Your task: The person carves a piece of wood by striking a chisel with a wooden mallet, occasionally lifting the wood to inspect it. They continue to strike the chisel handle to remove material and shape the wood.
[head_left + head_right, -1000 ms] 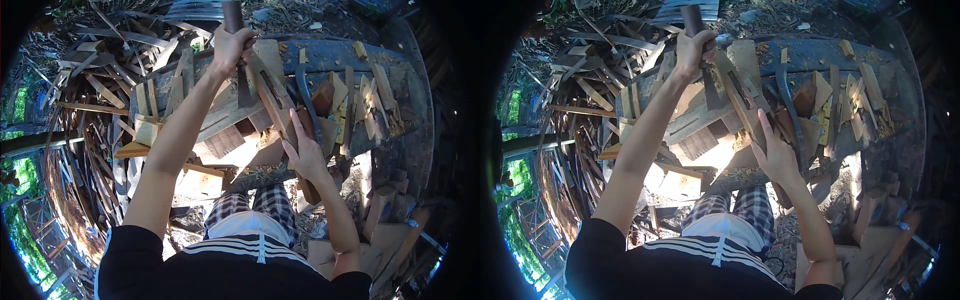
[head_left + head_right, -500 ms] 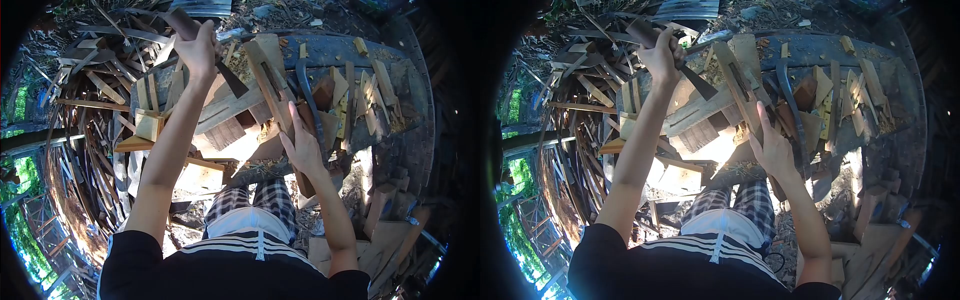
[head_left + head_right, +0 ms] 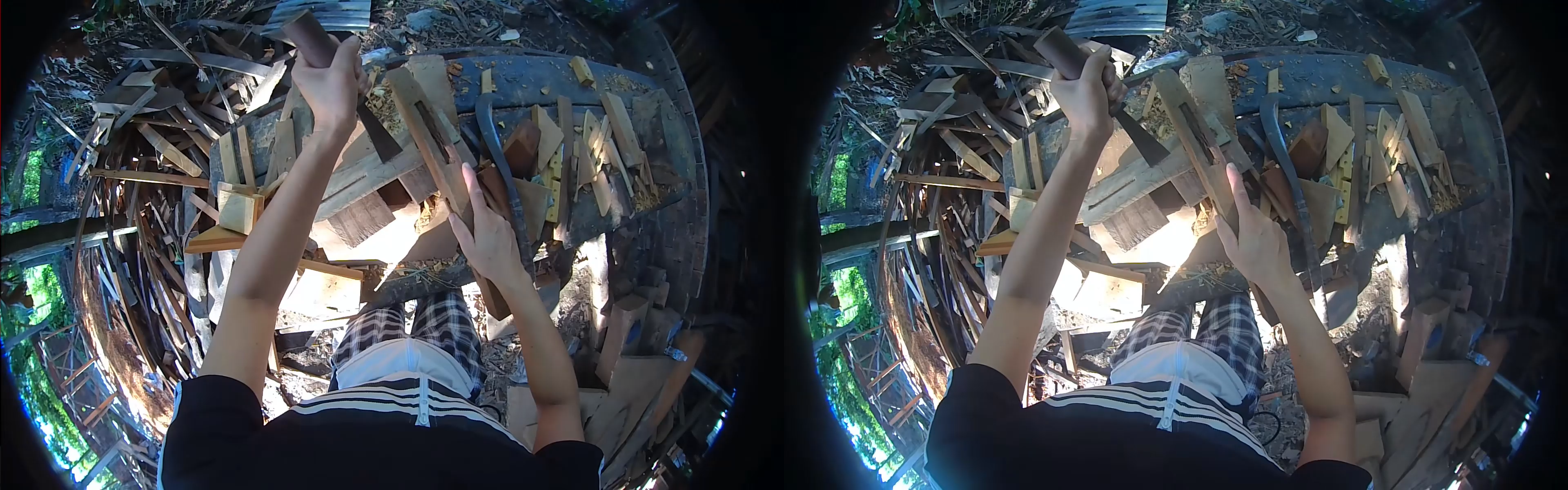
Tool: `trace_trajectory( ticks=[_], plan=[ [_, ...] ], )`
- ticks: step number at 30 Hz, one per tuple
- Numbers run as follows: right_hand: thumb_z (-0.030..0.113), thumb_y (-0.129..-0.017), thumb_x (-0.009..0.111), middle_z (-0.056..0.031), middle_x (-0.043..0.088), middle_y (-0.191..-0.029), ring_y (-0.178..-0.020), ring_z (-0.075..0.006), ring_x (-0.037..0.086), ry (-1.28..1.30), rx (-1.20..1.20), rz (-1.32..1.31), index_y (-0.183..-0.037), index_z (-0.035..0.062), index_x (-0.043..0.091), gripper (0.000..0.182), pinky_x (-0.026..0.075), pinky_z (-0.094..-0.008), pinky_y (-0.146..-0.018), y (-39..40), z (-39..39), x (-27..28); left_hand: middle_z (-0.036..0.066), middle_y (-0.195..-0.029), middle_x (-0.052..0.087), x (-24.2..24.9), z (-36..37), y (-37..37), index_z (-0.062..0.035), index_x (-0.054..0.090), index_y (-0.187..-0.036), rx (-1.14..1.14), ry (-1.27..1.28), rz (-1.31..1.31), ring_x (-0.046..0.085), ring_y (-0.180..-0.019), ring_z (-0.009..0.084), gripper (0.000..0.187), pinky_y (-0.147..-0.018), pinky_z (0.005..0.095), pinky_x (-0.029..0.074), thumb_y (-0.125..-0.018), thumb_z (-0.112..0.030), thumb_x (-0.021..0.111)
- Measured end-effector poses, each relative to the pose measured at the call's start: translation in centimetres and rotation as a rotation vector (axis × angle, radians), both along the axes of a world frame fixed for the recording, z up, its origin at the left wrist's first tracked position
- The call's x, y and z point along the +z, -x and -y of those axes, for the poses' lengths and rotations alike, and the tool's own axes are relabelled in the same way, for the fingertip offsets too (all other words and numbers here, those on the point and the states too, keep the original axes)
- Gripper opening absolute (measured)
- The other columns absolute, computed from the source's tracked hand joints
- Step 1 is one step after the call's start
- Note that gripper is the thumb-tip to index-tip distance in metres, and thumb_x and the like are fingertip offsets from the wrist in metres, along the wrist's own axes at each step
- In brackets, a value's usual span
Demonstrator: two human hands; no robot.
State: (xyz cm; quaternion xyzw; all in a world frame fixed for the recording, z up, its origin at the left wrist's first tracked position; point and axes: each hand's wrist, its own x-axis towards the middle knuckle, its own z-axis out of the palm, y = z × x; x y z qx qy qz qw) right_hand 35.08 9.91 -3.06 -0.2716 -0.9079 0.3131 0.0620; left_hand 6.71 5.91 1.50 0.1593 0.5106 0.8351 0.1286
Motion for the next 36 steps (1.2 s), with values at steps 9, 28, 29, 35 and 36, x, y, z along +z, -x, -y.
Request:
trace_trajectory(
  ticks=[9,28,29,35,36],
  plan=[
    [0.03,-0.094,0.058,-0.0297,0.065,-0.082,-0.072,-0.0493,0.064,0.018,0.026,-0.063,-0.157,0.016,0.017,0.076,0.05,-0.0556,-0.066,0.0,0.0,0.0,0.003,-0.055,0.048,0.2,-0.5,-1.9,-0.0045,0.047,-0.078,0.022,0.062,-0.137,0.041,-0.037,0.0103,0.022,-0.035,0.0268,0.031,-0.083,-0.002,0.069],
    [0.02,-0.093,0.046,-0.0203,0.039,-0.151,-0.136,-0.033,0.045,0.004,0.282,-0.028,-0.155,0.0057,0.027,0.066,0.032,-0.0401,-0.114,2.4,-0.2,24.1,0.012,-0.086,0.066,0.4,0.4,-6.5,-0.0001,0.06,-0.105,0.148,0.078,-0.541,0.063,-0.078,0.0181,0.032,-0.076,0.0333,0.051,-0.079,-0.016,0.073],
    [0.018,-0.092,0.049,-0.0216,0.042,-0.149,-0.137,-0.0329,0.044,-0.083,0.284,-0.055,-0.155,0.0071,0.028,0.068,0.033,-0.0398,-0.113,2.2,-0.2,25.2,0.012,-0.086,0.066,0.4,0.2,-6.2,-0.0001,0.06,-0.105,0.16,0.065,-0.547,0.063,-0.078,0.0181,0.032,-0.076,0.0333,0.051,-0.079,-0.016,0.073],
    [0.014,-0.091,0.051,-0.0222,0.041,-0.15,-0.136,-0.0336,0.044,0.014,0.262,-0.338,-0.156,0.0065,0.024,0.071,0.031,-0.0413,-0.114,1.8,1.0,24.4,0.012,-0.088,0.068,0.6,0.9,-6.8,-0.0005,0.06,-0.105,0.008,0.234,-0.477,0.064,-0.079,0.0175,0.03,-0.076,0.0321,0.051,-0.082,-0.015,0.072],
    [0.014,-0.09,0.051,-0.021,0.039,-0.152,-0.137,-0.0329,0.044,-0.01,0.261,-0.132,-0.156,0.0057,0.024,0.071,0.031,-0.0411,-0.115,1.5,0.8,24.2,0.012,-0.089,0.068,0.6,0.5,-6.8,-0.0004,0.06,-0.105,0.056,0.131,-0.509,0.065,-0.08,0.0169,0.03,-0.076,0.032,0.051,-0.082,-0.015,0.072]
  ],
)
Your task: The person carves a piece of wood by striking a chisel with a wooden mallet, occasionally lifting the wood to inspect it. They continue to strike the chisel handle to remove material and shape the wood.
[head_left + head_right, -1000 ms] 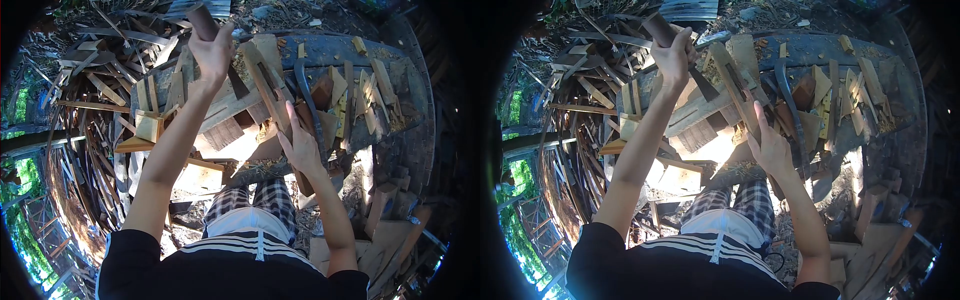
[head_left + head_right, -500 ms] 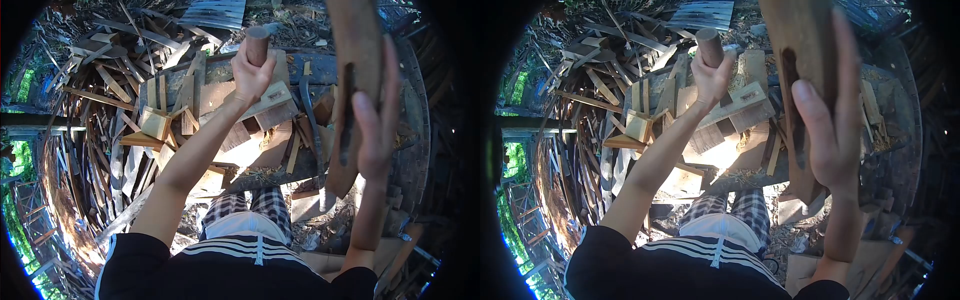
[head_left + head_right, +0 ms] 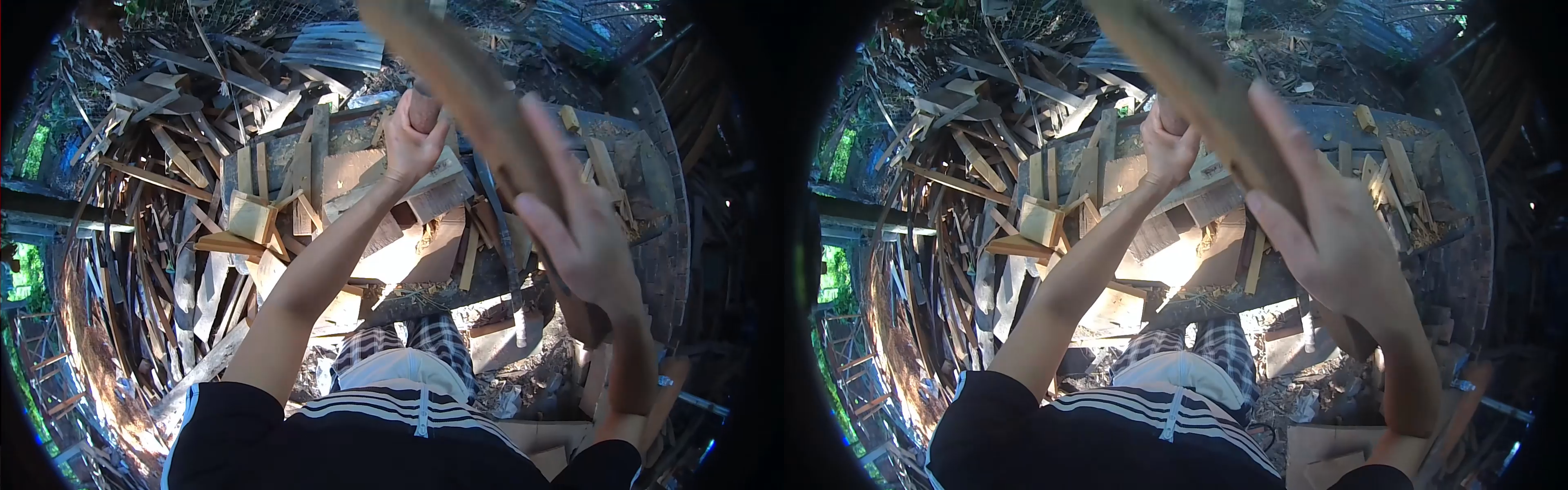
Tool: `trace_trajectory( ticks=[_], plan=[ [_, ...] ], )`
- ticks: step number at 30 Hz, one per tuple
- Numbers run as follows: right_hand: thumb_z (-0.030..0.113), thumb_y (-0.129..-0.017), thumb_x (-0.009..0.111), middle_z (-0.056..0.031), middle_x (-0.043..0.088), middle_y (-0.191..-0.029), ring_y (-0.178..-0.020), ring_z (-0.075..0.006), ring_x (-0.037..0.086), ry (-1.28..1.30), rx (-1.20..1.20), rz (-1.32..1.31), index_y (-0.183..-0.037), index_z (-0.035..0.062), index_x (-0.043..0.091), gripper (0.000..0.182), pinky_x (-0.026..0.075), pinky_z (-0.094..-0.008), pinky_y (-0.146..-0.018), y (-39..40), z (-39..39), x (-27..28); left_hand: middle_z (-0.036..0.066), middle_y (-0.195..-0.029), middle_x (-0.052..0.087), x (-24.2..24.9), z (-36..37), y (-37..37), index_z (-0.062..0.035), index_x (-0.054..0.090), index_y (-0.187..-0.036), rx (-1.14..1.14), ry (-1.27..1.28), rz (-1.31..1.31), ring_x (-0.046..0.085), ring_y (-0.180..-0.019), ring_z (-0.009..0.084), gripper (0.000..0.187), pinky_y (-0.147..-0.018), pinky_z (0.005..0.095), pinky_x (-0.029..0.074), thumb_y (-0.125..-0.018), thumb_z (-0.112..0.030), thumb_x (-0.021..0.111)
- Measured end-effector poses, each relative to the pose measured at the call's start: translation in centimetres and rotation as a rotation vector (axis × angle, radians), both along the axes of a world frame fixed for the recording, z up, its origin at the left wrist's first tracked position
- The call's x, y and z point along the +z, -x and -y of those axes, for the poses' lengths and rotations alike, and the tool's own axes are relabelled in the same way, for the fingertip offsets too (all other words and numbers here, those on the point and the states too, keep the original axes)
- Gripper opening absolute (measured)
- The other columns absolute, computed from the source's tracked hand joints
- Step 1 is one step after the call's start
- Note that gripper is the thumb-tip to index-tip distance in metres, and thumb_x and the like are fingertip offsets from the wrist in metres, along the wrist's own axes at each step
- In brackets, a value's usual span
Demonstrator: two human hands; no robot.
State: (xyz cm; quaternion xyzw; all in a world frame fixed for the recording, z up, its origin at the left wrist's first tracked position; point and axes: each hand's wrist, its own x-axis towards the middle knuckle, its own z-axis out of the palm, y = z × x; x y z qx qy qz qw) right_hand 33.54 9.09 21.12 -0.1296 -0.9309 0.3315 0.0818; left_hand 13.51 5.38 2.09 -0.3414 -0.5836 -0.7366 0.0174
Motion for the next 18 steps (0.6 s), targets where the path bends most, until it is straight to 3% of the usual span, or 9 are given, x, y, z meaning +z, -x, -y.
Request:
trace_trajectory(
  ticks=[2,6,8,9,10,12,14,16,18],
  plan=[
    [0.014,-0.09,0.051,-0.02,0.037,-0.154,-0.139,-0.0315,0.041,-0.011,-0.047,0.189,-0.156,0.0039,0.023,0.072,0.03,-0.0406,-0.115,-0.4,-0.3,0.7,0.012,-0.089,0.069,-0.2,-0.7,0.2,-0.0003,0.06,-0.106,0.007,-0.119,-0.044,0.065,-0.08,0.0164,0.03,-0.077,0.0319,0.051,-0.082,-0.015,0.071],
    [0.015,-0.09,0.051,-0.0212,0.035,-0.155,-0.142,-0.031,0.037,0.048,0.05,-0.175,-0.155,0.003,0.024,0.071,0.029,-0.0417,-0.116,-0.6,-0.3,0.5,0.013,-0.098,0.07,0.5,0.6,0.1,0.0007,0.06,-0.112,-0.011,0.071,0.024,0.067,-0.092,0.0173,0.035,-0.084,0.0322,0.051,-0.082,-0.013,0.072],
    [0.014,-0.09,0.052,-0.0203,0.034,-0.156,-0.143,-0.0319,0.037,-0.095,0.05,-0.392,-0.155,0.0034,0.026,0.07,0.029,-0.0422,-0.116,-0.2,-0.4,-0.7,0.013,-0.101,0.07,0.1,0.6,0.2,0.0012,0.06,-0.114,-0.017,0.196,0.052,0.067,-0.095,0.0182,0.037,-0.086,0.0323,0.051,-0.082,-0.013,0.072],
    [0.013,-0.091,0.054,-0.0193,0.034,-0.156,-0.142,-0.0332,0.037,-0.242,-0.034,-0.128,-0.155,0.0042,0.026,0.07,0.031,-0.0423,-0.115,-0.6,0.2,-0.7,0.014,-0.1,0.07,0.0,0.3,0.1,0.0007,0.06,-0.114,-0.018,0.07,0.036,0.068,-0.094,0.019,0.037,-0.085,0.0326,0.052,-0.082,-0.012,0.072],
    [0.013,-0.091,0.054,-0.0193,0.034,-0.156,-0.142,-0.0332,0.037,-0.25,-0.042,-0.136,-0.155,0.0042,0.026,0.07,0.031,-0.0423,-0.115,-0.9,0.3,-0.3,0.014,-0.1,0.07,0.0,-0.2,0.1,0.0001,0.06,-0.114,-0.021,-0.059,0.017,0.068,-0.092,0.0199,0.036,-0.084,0.0329,0.052,-0.082,-0.012,0.072],
    [0.014,-0.092,0.054,-0.0183,0.034,-0.157,-0.143,-0.0334,0.036,0.001,-0.064,0.147,-0.155,0.0051,0.026,0.07,0.033,-0.0423,-0.114,-0.9,-0.2,0.7,0.014,-0.096,0.07,0.3,-0.6,0.1,-0.0008,0.061,-0.113,-0.004,-0.085,-0.024,0.069,-0.087,0.0208,0.034,-0.08,0.0333,0.053,-0.082,-0.011,0.071],
    [0.011,-0.091,0.053,-0.0191,0.035,-0.156,-0.141,-0.034,0.039,-0.073,-0.029,0.05,-0.155,0.0047,0.025,0.07,0.033,-0.0435,-0.114,-1.1,-0.2,0.2,0.015,-0.095,0.07,0.0,0.2,-0.3,-0.0012,0.061,-0.114,0.033,0.027,-0.051,0.069,-0.087,0.021,0.035,-0.08,0.033,0.053,-0.082,-0.011,0.07],
    [0.011,-0.09,0.051,-0.0218,0.036,-0.154,-0.138,-0.0357,0.044,-0.003,-0.015,-0.388,-0.155,0.004,0.024,0.07,0.031,-0.0448,-0.116,-0.7,0.2,-0.2,0.015,-0.092,0.07,-0.1,0.5,-0.2,-0.0007,0.061,-0.111,0.018,0.151,-0.004,0.069,-0.086,0.02,0.032,-0.079,0.0323,0.053,-0.082,-0.011,0.07],
    [0.017,-0.09,0.049,-0.0233,0.037,-0.152,-0.14,-0.0344,0.041,-0.112,-0.029,-0.192,-0.155,0.0045,0.023,0.072,0.031,-0.0428,-0.116,-1.0,0.2,-1.7,0.013,-0.088,0.069,-0.2,-0.3,0.0,-0.0005,0.06,-0.106,0.014,0.066,-0.044,0.068,-0.083,0.0191,0.029,-0.078,0.0324,0.052,-0.082,-0.013,0.071]
  ],
)
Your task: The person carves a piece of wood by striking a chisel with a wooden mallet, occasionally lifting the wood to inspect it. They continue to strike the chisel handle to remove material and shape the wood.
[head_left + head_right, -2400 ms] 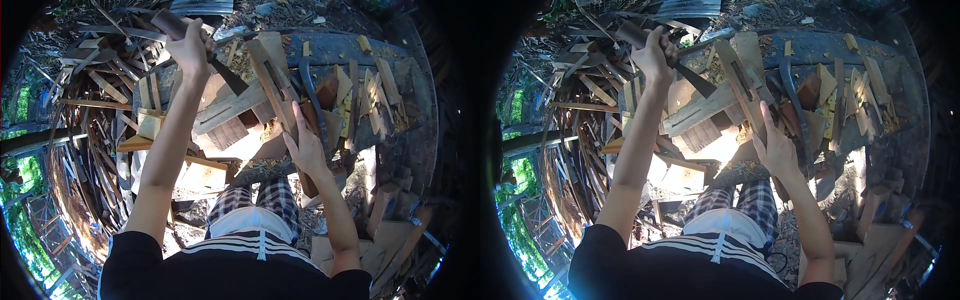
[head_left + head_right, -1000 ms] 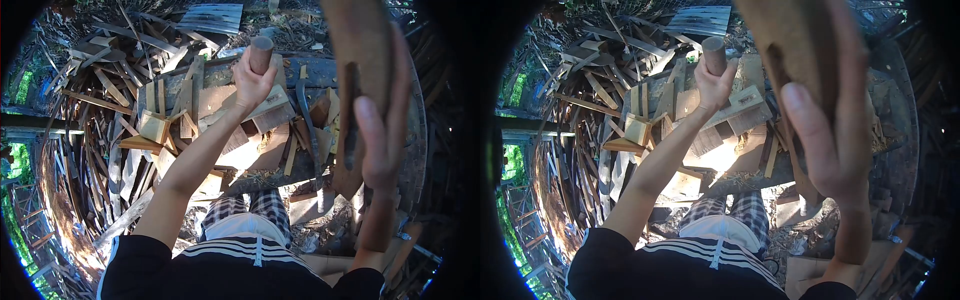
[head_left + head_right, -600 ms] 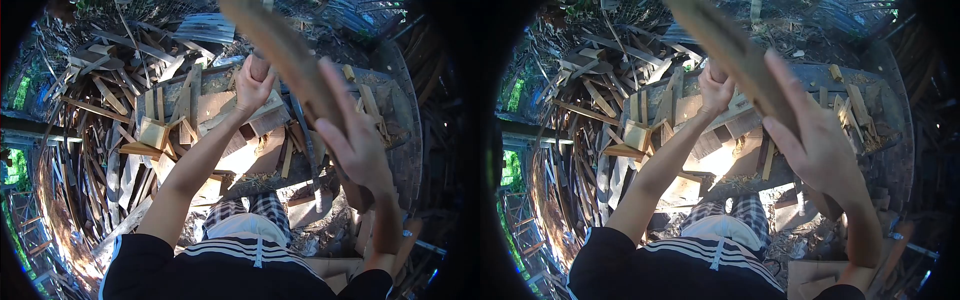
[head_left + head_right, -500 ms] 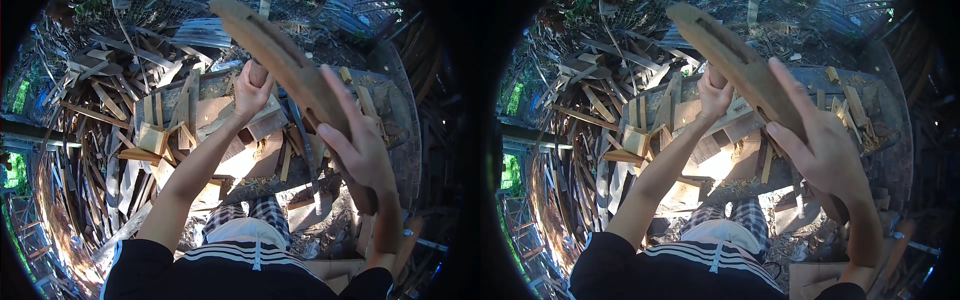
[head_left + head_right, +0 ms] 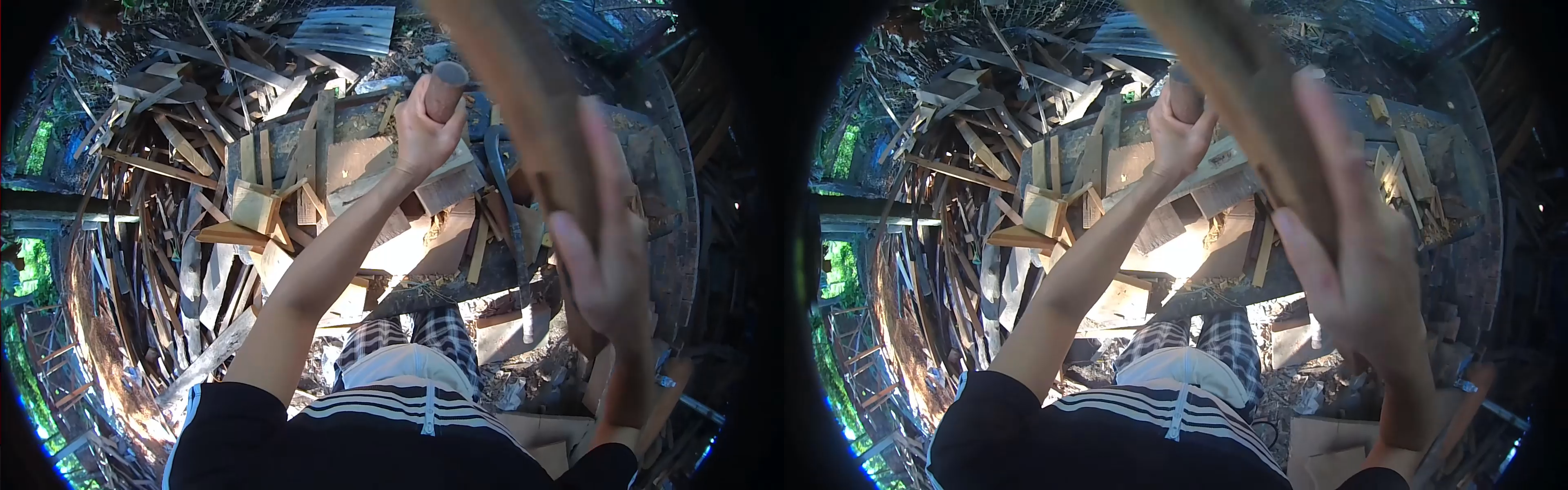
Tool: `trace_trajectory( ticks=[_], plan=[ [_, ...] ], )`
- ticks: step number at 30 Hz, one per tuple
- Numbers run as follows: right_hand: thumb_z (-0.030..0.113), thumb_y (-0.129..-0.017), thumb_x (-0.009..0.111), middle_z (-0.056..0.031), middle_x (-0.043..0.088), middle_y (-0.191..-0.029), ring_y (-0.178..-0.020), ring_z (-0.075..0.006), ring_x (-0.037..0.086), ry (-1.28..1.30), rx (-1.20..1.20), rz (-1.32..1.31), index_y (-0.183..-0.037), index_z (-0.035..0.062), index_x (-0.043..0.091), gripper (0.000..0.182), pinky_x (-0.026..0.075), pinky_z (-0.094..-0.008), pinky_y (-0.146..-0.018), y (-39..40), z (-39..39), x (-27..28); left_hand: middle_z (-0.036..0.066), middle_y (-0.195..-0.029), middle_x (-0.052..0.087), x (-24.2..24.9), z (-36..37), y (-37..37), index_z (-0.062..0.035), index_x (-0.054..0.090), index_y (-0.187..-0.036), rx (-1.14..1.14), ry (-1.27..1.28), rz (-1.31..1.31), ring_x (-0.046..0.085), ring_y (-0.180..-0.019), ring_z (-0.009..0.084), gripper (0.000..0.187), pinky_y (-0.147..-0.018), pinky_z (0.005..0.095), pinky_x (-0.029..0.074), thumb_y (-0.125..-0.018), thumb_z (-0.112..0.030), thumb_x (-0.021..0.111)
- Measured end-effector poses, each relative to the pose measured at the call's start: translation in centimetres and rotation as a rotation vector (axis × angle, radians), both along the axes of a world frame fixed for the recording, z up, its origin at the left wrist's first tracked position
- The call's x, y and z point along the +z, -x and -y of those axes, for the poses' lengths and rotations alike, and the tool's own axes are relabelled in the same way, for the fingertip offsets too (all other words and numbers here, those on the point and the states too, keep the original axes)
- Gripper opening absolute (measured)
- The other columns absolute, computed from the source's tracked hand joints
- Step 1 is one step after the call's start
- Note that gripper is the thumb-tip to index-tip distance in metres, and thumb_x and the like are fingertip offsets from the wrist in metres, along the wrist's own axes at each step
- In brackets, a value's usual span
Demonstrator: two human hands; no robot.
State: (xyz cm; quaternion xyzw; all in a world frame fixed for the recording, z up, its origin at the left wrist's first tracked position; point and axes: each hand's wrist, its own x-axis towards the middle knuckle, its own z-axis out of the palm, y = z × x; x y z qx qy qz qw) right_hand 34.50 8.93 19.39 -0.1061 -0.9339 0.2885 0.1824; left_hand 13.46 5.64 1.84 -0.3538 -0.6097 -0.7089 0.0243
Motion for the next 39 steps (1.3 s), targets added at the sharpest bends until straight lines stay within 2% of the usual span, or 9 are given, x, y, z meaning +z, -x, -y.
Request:
trace_trajectory(
  ticks=[2,6,8,11,14,21,30,34,39],
  plan=[
    [0.017,-0.091,0.05,-0.0214,0.038,-0.152,-0.141,-0.0317,0.039,0.25,0.008,0.268,-0.156,0.0052,0.022,0.072,0.031,-0.0408,-0.115,0.0,-1.3,-0.1,0.013,-0.086,0.068,0.2,-0.5,-0.2,-0.0008,0.06,-0.102,-0.049,-0.099,0.031,0.066,-0.08,0.0183,0.028,-0.077,0.0334,0.052,-0.082,-0.014,0.072],
    [0.017,-0.094,0.05,-0.0203,0.037,-0.153,-0.139,-0.0295,0.041,0.349,-0.03,0.12,-0.156,0.0052,0.022,0.069,0.03,-0.0392,-0.114,-0.1,-1.9,-2.6,0.011,-0.085,0.067,0.3,-0.1,0.8,-0.0008,0.059,-0.1,0.05,-0.024,0.059,0.063,-0.077,0.018,0.028,-0.075,0.0332,0.051,-0.081,-0.015,0.072],
    [0.022,-0.097,0.05,-0.0235,0.056,-0.136,-0.115,-0.0364,0.063,0.284,-0.154,-0.06,-0.157,0.0147,0.024,0.065,0.046,-0.0423,-0.1,0.4,-2.5,-6.5,0.008,-0.08,0.063,-0.3,-0.6,2.6,-0.0007,0.057,-0.096,0.028,0.031,0.237,0.061,-0.072,0.0178,0.024,-0.071,0.0332,0.051,-0.079,-0.013,0.07],
    [0.028,-0.099,0.051,-0.0243,0.05,-0.143,-0.122,-0.035,0.059,0.446,-0.175,0.226,-0.157,0.0125,0.022,0.067,0.043,-0.0385,-0.103,0.4,-4.5,-12.5,0.005,-0.07,0.058,-0.3,-0.9,4.5,-0.0007,0.053,-0.091,-0.001,-0.05,0.348,0.056,-0.058,0.0134,0.022,-0.055,0.0299,0.047,-0.077,-0.01,0.068],
    [0.033,-0.098,0.052,-0.0249,0.057,-0.134,-0.119,-0.0356,0.06,0.421,-0.133,0.186,-0.158,0.0153,0.019,0.07,0.044,-0.0383,-0.1,0.1,-5.1,-20.7,0.005,-0.065,0.055,-0.4,-1.3,5.7,-0.0004,0.048,-0.088,-0.036,-0.072,0.48,0.05,-0.045,0.0104,0.023,-0.041,0.0265,0.041,-0.077,-0.009,0.067],
    [0.034,-0.097,0.051,-0.0338,0.061,-0.118,-0.108,-0.0516,0.059,0.536,-0.181,0.341,-0.157,0.0189,0.017,0.071,0.046,-0.0523,-0.094,1.4,-3.3,-21.2,0.004,-0.055,0.046,-1.5,-1.5,9.0,-0.0054,0.044,-0.081,-0.131,-0.113,0.669,0.039,-0.038,0.0116,0.019,-0.037,0.0291,0.032,-0.082,0.0,0.062],
    [0.032,-0.096,0.053,-0.0339,0.065,-0.092,-0.089,-0.051,0.064,0.423,-0.183,0.32,-0.157,0.0196,0.017,0.072,0.049,-0.0537,-0.081,1.5,-3.0,-21.6,0.001,-0.057,0.04,-3.0,-0.8,11.3,-0.0085,0.048,-0.091,-0.547,-0.223,0.854,0.032,-0.039,0.0094,0.007,-0.037,0.0277,0.029,-0.09,-0.011,0.054],
    [0.03,-0.096,0.053,-0.0332,0.066,-0.089,-0.087,-0.0506,0.065,0.425,-0.193,0.315,-0.158,0.0199,0.016,0.073,0.048,-0.0542,-0.079,1.2,-2.9,-21.8,-0.001,-0.058,0.039,-1.9,1.0,12.7,-0.0105,0.045,-0.075,-0.054,-0.274,0.901,0.032,-0.041,0.0095,0.019,-0.04,0.03,0.029,-0.089,-0.013,0.057],
    [0.029,-0.095,0.054,-0.0314,0.065,-0.081,-0.081,-0.05,0.065,0.371,-0.176,0.172,-0.158,0.0191,0.016,0.074,0.048,-0.0543,-0.077,1.3,-2.3,-23.2,0.001,-0.059,0.043,0.5,1.1,10.9,-0.008,0.043,-0.076,0.026,-0.326,0.831,0.037,-0.041,0.0118,0.022,-0.041,0.0312,0.032,-0.086,-0.011,0.062]
  ],
)
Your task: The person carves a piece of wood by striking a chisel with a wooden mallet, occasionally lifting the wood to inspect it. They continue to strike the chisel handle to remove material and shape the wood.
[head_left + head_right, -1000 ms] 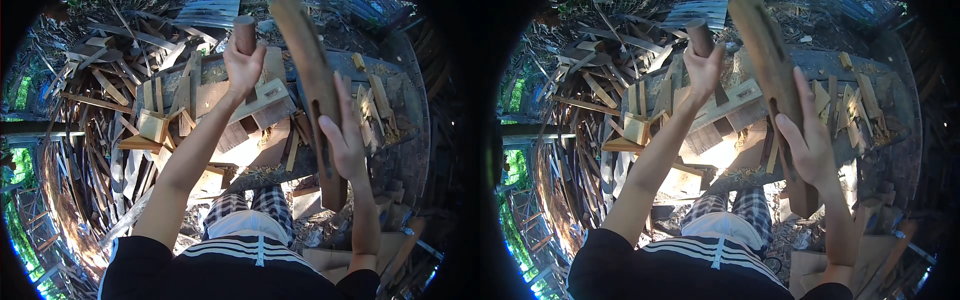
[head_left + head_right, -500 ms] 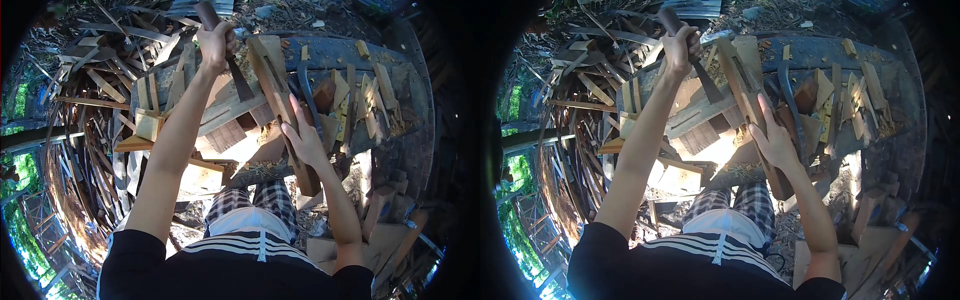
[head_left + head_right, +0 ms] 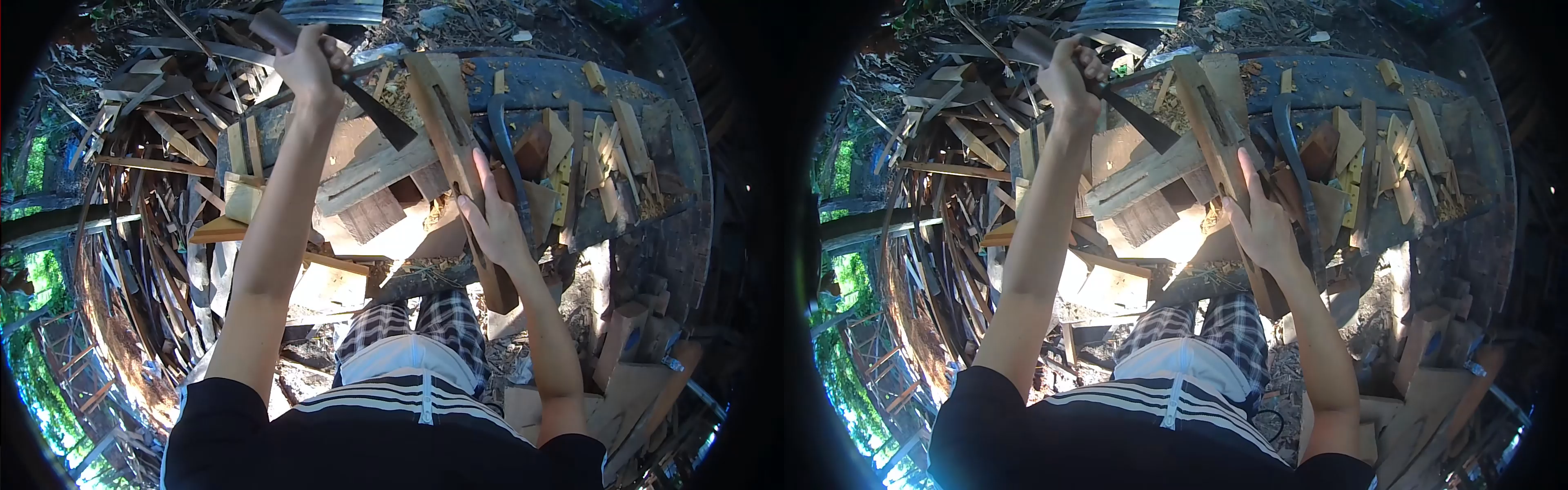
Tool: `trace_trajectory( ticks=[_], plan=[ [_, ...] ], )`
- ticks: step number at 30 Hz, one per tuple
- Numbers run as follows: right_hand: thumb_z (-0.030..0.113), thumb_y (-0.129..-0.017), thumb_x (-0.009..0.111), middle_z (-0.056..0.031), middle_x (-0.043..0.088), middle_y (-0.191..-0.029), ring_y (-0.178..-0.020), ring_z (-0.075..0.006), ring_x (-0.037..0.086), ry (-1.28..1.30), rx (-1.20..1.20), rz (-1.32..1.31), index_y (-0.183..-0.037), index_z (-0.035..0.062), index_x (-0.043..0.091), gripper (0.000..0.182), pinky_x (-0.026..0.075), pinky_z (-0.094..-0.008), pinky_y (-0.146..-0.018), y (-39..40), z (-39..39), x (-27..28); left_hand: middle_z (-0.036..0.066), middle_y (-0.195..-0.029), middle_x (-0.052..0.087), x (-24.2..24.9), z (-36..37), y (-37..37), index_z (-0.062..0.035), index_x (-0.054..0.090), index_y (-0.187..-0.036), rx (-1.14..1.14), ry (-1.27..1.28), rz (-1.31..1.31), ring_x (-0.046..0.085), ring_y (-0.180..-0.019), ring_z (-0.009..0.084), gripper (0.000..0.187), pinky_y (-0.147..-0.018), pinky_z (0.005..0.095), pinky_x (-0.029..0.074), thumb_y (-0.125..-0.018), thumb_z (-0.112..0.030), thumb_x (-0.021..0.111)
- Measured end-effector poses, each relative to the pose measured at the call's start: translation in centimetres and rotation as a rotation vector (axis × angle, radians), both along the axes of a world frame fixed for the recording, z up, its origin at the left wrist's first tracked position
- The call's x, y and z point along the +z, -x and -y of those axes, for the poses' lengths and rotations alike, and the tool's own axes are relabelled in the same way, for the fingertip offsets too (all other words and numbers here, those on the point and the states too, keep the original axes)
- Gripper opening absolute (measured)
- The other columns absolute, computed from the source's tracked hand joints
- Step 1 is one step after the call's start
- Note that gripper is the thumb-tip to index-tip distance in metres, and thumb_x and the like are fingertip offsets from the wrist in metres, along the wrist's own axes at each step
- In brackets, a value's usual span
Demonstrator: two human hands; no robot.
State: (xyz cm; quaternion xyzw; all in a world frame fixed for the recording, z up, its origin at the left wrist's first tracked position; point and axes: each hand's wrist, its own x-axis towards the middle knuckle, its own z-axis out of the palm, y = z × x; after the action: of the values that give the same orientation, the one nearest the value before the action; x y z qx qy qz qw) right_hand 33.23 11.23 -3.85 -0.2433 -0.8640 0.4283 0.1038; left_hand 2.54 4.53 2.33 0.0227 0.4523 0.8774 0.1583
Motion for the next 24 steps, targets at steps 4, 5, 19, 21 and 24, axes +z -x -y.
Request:
trace_trajectory(
  ticks=[4,5,19,21,24],
  plan=[
    [0.028,-0.095,0.053,-0.0307,0.065,-0.077,-0.079,-0.0507,0.064,0.019,-0.016,0.079,-0.157,0.0185,0.017,0.073,0.049,-0.0546,-0.075,0.0,0.1,0.9,0.004,-0.057,0.045,-0.3,-1.4,-2.5,-0.0069,0.047,-0.088,-0.014,0.067,-0.152,0.041,-0.04,0.0131,0.018,-0.039,0.0302,0.033,-0.085,-0.004,0.064],
    [0.028,-0.095,0.053,-0.0307,0.065,-0.077,-0.079,-0.0507,0.064,0.013,-0.019,0.08,-0.157,0.0185,0.017,0.073,0.049,-0.0546,-0.075,0.0,0.1,0.9,0.004,-0.056,0.045,-0.6,-1.8,-2.6,-0.0065,0.047,-0.089,-0.026,0.077,-0.182,0.041,-0.04,0.013,0.018,-0.039,0.0301,0.033,-0.085,-0.003,0.064],
    [0.028,-0.097,0.054,-0.033,0.059,-0.123,-0.11,-0.0508,0.058,0.036,-0.001,0.209,-0.158,0.0163,0.016,0.072,0.045,-0.0489,-0.094,0.0,0.0,1.7,0.005,-0.056,0.046,-0.8,-1.9,-3.4,-0.0033,0.05,-0.083,-0.078,0.117,-0.257,0.04,-0.037,0.0122,0.016,-0.037,0.0289,0.031,-0.085,-0.002,0.065],
    [0.028,-0.097,0.054,-0.0333,0.059,-0.122,-0.11,-0.051,0.058,0.04,0.0,0.218,-0.158,0.0165,0.016,0.073,0.045,-0.0491,-0.093,0.0,-0.1,1.8,0.005,-0.056,0.046,-0.8,-1.9,-3.5,-0.003,0.05,-0.084,-0.075,0.123,-0.251,0.04,-0.037,0.0121,0.015,-0.037,0.0288,0.031,-0.085,-0.002,0.065],
    [0.029,-0.095,0.055,-0.0333,0.061,-0.096,-0.092,-0.0516,0.06,0.003,-0.004,0.171,-0.158,0.0184,0.016,0.074,0.046,-0.0533,-0.084,0.0,-0.1,1.0,0.005,-0.056,0.046,-1.0,-1.8,-3.6,-0.0023,0.051,-0.084,-0.073,0.109,-0.22,0.04,-0.038,0.0119,0.014,-0.038,0.0291,0.031,-0.085,-0.002,0.065]
  ],
)
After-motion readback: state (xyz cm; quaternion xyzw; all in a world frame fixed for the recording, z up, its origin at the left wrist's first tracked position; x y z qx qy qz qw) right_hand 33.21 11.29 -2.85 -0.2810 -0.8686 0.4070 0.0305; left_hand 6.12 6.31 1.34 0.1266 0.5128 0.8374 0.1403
